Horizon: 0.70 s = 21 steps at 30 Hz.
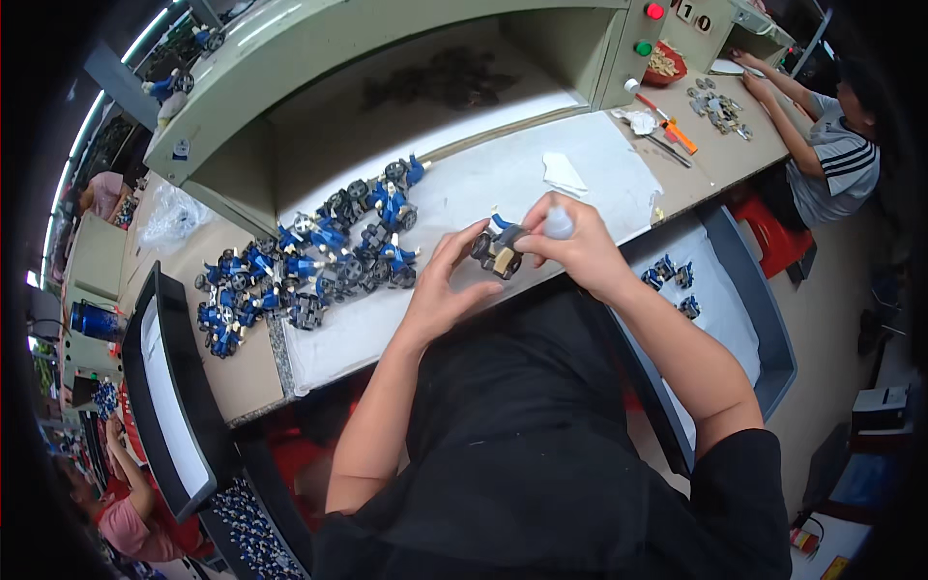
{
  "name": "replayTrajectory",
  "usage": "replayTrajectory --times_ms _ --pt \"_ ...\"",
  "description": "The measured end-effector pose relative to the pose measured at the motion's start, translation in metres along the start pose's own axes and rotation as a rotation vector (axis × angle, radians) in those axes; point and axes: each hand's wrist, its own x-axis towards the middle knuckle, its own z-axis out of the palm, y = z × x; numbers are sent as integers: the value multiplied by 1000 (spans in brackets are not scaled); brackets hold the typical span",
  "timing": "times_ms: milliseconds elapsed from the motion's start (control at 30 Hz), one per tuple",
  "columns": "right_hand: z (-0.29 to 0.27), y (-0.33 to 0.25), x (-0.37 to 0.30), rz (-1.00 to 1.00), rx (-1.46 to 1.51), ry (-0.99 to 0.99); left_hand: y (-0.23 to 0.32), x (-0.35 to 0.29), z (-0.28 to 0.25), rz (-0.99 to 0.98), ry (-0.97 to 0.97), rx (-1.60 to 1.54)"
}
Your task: The person gathers figurine parts onto the workbench, applies glue to each figurine using a glue bottle, and places the figurines into a tray by hand.
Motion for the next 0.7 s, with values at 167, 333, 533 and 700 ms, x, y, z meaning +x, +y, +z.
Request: replayTrajectory --times_ms 167,333,533,700 --pt "-4 -5 -16 141 267 -20 22 -5 5 -137 -92 -462" --pt "-15 4 -10 12 -65 -36 17 -1 11 -129 -111 -502" --pt "-18 -11 -11 158 -14 -214 20 -3 14 -170 -153 -567" --pt "-19 -14 -13 218 -51 -248 30 -9 16 -131 -142 -522"
